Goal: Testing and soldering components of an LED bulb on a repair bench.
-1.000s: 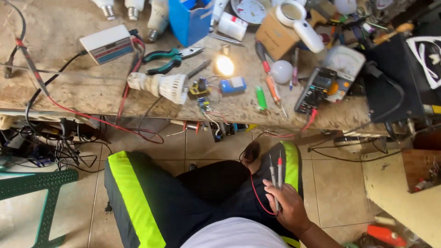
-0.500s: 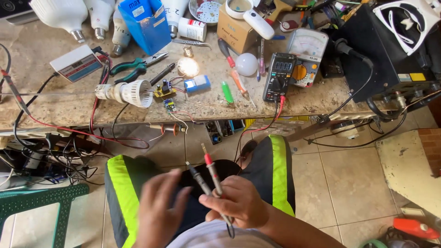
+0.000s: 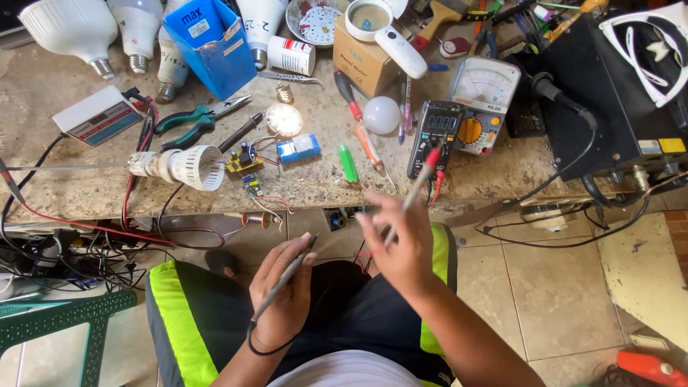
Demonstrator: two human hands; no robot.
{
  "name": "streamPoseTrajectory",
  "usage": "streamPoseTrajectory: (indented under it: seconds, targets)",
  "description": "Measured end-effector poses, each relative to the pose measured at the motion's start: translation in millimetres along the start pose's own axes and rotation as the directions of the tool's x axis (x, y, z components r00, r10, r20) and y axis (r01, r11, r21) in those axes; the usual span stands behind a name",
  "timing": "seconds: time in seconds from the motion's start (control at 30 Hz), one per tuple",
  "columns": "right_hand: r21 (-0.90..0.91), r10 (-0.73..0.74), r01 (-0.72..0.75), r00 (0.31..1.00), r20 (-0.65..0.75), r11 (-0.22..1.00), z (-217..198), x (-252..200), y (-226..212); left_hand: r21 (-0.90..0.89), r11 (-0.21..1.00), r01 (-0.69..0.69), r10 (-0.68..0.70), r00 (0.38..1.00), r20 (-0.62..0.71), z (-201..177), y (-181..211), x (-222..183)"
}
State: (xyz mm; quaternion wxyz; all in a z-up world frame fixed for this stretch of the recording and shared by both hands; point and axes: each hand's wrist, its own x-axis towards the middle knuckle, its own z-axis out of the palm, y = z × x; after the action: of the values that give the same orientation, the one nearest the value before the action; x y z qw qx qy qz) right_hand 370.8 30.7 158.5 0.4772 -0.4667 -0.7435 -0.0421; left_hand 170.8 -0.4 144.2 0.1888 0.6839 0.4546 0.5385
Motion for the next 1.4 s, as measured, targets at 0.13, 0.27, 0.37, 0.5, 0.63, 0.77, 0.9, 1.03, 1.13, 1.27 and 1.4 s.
streamPoseTrajectory:
  seconds: [0.13, 0.27, 0.37, 0.5, 0.63, 0.77, 0.9, 1.03, 1.13, 1.27, 1.4]
  targets:
    - [0.024, 0.057, -0.061, 0.991, 0.124, 0.998, 27.3, 17.5, 31.5, -0.09, 0.994, 0.063, -0.062, 0.998, 0.02, 2.2, 5.6, 10.5]
    - [-0.074, 0.019, -0.007, 0.986, 0.163, 0.997, 39.7, 25.9, 41.0, -0.121, 0.991, 0.057, -0.049, 0.997, 0.064, 1.4, 7.6, 14.2]
    - [-0.151, 0.074, -0.053, 0.987, 0.14, 0.987, 46.3, 15.1, 51.5, -0.119, 0.989, 0.084, -0.074, 0.993, 0.087, 1.6, 4.7, 10.6]
    - [-0.149, 0.1, -0.075, 0.981, 0.165, 0.986, 56.2, 7.8, 59.6, -0.143, 0.986, 0.084, -0.072, 0.994, 0.087, 4.9, 0.2, 4.9]
    - [-0.147, 0.095, -0.072, 0.983, 0.154, 0.987, 53.4, 4.9, 60.5, -0.106, 0.993, 0.047, -0.039, 0.996, 0.078, 4.3, 2.3, 6.4]
    - [-0.099, 0.089, -0.071, 0.978, 0.188, 0.993, 45.8, 4.4, 62.5, -0.156, 0.987, 0.045, -0.039, 0.998, 0.04, 10.4, 6.8, 17.9]
    - [-0.105, 0.054, -0.036, 0.984, 0.167, 0.994, 39.1, 10.9, 59.7, -0.16, 0.974, 0.161, -0.154, 0.987, 0.055, 26.6, 4.3, 26.9]
    - [-0.058, -0.006, 0.008, 1.0, 0.023, 0.998, 35.9, 5.2, 58.1, -0.194, 0.961, 0.198, -0.207, 0.978, -0.029, 34.8, 7.9, 36.6]
    - [0.028, -0.025, 0.024, 0.998, 0.051, 0.999, 27.9, 9.2, 46.3, -0.19, 0.952, 0.242, -0.246, 0.969, 0.0, 37.3, 7.7, 37.5]
    - [0.074, -0.011, 0.003, 0.994, 0.106, 0.997, 32.1, -6.7, 53.2, -0.173, 0.938, 0.299, -0.294, 0.954, 0.056, 40.7, 4.8, 37.2]
    - [0.105, -0.005, -0.007, 0.993, 0.114, 0.994, 34.9, -17.2, 63.7, -0.145, 0.906, 0.398, -0.384, 0.916, 0.115, 50.1, -7.8, 27.5]
